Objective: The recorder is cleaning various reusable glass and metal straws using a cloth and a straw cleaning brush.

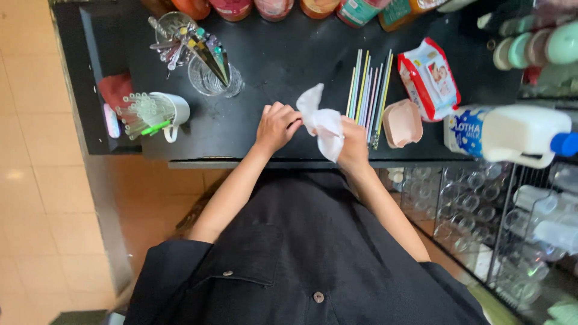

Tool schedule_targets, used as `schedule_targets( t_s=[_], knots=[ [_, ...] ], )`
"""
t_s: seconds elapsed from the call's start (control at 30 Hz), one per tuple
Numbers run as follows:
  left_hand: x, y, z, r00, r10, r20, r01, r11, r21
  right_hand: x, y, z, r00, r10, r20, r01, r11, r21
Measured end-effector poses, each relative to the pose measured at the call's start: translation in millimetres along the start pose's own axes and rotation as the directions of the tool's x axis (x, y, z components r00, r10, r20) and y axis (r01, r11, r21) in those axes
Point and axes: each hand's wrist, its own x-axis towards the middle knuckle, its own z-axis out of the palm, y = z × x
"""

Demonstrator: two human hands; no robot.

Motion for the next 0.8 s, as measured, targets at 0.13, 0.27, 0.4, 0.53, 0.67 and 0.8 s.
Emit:
schedule_targets(
  t_s=[0.13,0.27,0.4,0.53,0.67,0.8],
  knots=[
    [4.4,13.6,-7.1,0.995,-0.093,-0.040,0.090,0.993,-0.078,15.6,-26.6,-38.7,0.974,-0.226,0.010,0.226,0.970,-0.085],
    [5.9,14.0,-6.5,0.994,-0.089,-0.056,0.086,0.995,-0.042,26.9,-26.3,-49.5,0.907,-0.419,0.054,0.422,0.902,-0.094],
    [5.1,16.3,-10.0,0.991,-0.077,-0.106,0.075,0.997,-0.025,24.0,5.1,-34.2,0.922,-0.371,0.109,0.377,0.925,-0.047],
    [1.5,11.5,-5.7,0.990,-0.059,-0.132,0.057,0.998,-0.019,37.2,31.4,-13.1,0.919,-0.299,0.257,0.319,0.947,-0.038],
    [-3.6,5.8,0.2,0.991,-0.035,-0.133,0.034,0.999,-0.013,44.0,27.5,-21.3,0.905,-0.316,0.286,0.341,0.939,-0.040],
    [7.1,15.9,-13.2,0.992,-0.027,-0.124,0.025,1.000,-0.018,40.6,-5.6,-41.9,0.913,-0.398,0.090,0.405,0.910,-0.086]
  ],
)
